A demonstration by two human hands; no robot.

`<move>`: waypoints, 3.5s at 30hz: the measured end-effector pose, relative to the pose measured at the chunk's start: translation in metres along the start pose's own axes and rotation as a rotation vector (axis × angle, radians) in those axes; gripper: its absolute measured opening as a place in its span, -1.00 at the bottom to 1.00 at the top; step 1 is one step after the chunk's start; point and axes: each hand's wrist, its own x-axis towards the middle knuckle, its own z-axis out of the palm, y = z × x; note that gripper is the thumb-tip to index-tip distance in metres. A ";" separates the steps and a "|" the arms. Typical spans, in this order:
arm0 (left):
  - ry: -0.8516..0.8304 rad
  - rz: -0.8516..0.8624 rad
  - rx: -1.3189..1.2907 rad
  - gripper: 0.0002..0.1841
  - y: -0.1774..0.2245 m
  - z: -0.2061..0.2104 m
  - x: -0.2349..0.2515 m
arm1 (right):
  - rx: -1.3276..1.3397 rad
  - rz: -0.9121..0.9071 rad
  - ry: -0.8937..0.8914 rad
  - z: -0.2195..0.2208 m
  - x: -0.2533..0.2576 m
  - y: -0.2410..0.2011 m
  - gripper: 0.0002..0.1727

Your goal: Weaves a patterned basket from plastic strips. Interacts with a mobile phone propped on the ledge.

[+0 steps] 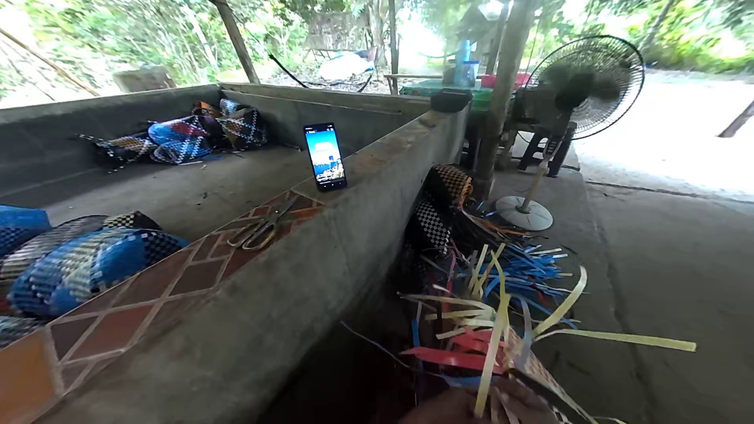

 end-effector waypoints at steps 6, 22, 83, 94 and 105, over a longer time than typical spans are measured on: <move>0.073 -0.061 -0.140 -0.69 0.008 -0.005 -0.004 | 0.075 -0.269 0.238 0.006 0.020 -0.020 -0.66; 0.023 -0.146 0.029 -0.66 0.007 -0.009 0.010 | -0.844 0.095 0.215 -0.026 0.020 0.024 -0.45; 0.070 -0.366 0.263 -0.57 0.035 -0.021 -0.035 | -0.744 -0.137 -0.138 0.016 0.038 -0.001 -0.71; 0.212 -0.280 0.200 -0.66 0.021 -0.007 -0.026 | -1.121 -0.155 -0.019 -0.020 0.035 0.036 -0.70; 0.369 -0.116 0.520 -0.72 0.025 0.005 -0.026 | -0.612 -0.252 -0.184 0.004 0.054 0.022 -0.74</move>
